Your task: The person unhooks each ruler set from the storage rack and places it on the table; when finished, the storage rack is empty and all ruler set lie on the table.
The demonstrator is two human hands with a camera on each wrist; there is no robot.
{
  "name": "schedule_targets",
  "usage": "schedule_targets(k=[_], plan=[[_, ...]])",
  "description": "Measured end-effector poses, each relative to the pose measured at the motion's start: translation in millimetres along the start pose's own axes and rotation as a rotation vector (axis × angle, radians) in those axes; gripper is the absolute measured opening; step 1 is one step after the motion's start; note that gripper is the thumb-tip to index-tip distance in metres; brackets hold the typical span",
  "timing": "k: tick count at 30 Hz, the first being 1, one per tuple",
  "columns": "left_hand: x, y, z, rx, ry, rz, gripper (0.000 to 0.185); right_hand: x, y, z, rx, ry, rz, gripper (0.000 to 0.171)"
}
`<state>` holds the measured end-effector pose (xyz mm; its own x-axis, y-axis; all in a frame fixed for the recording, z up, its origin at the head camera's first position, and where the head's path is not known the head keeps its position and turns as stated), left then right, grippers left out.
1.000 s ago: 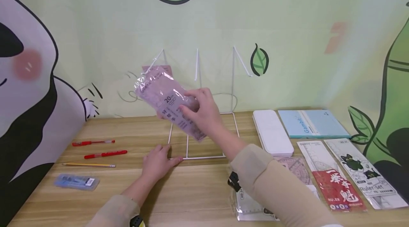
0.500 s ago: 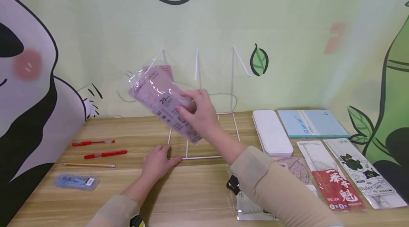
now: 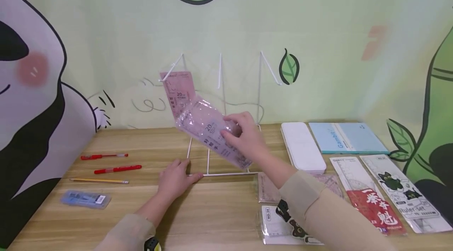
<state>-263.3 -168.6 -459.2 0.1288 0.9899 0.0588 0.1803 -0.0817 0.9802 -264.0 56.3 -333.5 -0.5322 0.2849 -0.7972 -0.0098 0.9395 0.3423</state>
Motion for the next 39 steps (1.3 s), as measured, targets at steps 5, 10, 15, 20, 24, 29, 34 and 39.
schedule_targets(k=[5, 10, 15, 20, 24, 29, 34, 39], plan=[[-1.2, -1.5, 0.2, -0.002, -0.001, 0.013, 0.073, 20, 18, 10, -0.078, -0.023, 0.053, 0.034], [-4.1, -1.6, 0.1, 0.001, -0.014, 0.057, 0.071, 36, 37, 22, -0.18, -0.055, 0.13, 0.033], [-9.1, -0.5, -0.9, -0.01, -0.031, 0.11, 0.069, 43, 47, 31, -0.337, -0.069, 0.211, 0.033], [-14.6, -0.1, -4.5, -0.052, -0.06, 0.148, 0.067, 46, 44, 40, -0.51, -0.123, 0.237, 0.033], [-18.3, 2.1, -8.0, -0.091, -0.092, 0.205, 0.062, 43, 37, 44, -0.588, -0.131, 0.27, 0.032], [-20.3, 6.1, -10.1, -0.132, -0.11, 0.231, 0.058, 41, 22, 48, -0.711, -0.121, 0.327, 0.031], [-20.1, 7.2, -11.0, -0.141, -0.117, 0.216, 0.057, 40, 1, 51, -0.818, -0.087, 0.362, 0.038], [-20.1, 5.7, -13.0, -0.148, -0.144, 0.206, 0.056, 40, -18, 53, -0.862, -0.088, 0.393, 0.043]])
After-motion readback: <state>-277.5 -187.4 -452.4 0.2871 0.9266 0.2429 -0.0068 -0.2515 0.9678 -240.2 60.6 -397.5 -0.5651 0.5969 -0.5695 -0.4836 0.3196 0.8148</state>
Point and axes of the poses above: each hand's wrist, its own z-axis away from the middle knuckle, its own y-axis out of the back of the hand, x = y × z, the point moved 2 cm from there along -z, towards the middle knuckle, and after that the axes turned 14 degrees about -z, right-handed, at the moved point
